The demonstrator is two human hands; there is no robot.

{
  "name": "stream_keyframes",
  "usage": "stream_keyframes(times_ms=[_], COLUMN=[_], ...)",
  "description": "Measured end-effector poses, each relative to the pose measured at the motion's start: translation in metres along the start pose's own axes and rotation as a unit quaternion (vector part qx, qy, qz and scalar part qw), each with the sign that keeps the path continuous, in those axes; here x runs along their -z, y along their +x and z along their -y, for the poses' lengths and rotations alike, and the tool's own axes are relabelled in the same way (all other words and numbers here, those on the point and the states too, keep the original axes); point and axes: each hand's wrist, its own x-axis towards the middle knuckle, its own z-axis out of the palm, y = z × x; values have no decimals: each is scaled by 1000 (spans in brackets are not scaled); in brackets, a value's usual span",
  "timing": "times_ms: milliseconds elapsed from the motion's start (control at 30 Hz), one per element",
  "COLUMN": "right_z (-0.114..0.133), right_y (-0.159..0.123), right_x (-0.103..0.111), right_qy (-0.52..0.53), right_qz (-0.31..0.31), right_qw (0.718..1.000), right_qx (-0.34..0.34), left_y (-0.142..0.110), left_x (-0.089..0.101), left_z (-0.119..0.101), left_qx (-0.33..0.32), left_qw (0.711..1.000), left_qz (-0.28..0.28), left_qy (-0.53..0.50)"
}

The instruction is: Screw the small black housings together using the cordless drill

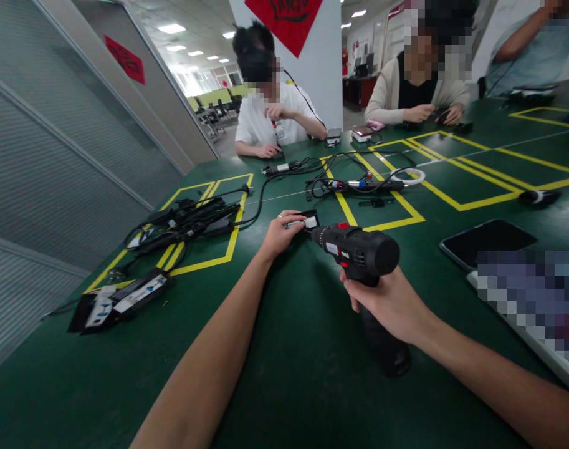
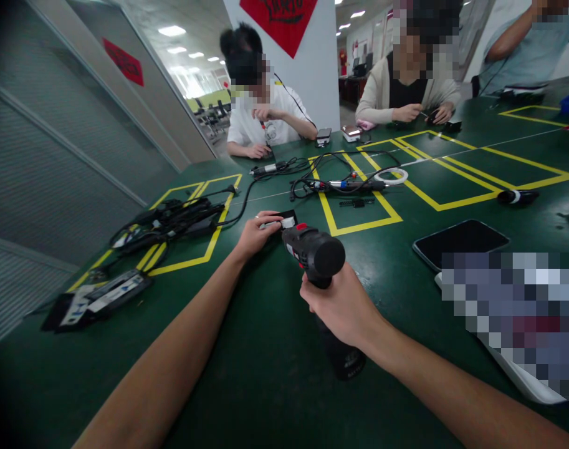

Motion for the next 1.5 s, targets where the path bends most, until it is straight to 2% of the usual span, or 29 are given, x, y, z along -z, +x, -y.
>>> stream_keyframes(times_ms=[333,600,800,1500], right_z=[3,1,4,3], right_y=[-1,0,-1,-1], right_x=[1,1,3,2], right_qy=[-6,37,12,-13], right_qz=[2,11,-4,0], right_qw=[1000,999,1000,1000], right_qx=[-13,1,-18,-9], left_y=[0,0,-1,-1], left_x=[-1,0,0,-2], left_z=[3,1,-1,0], left_qx=[-1,-2,9,5], left_qw=[1000,1000,1000,1000], left_qz=[-2,1,0,-6], left_qy=[-5,1,1,-11])
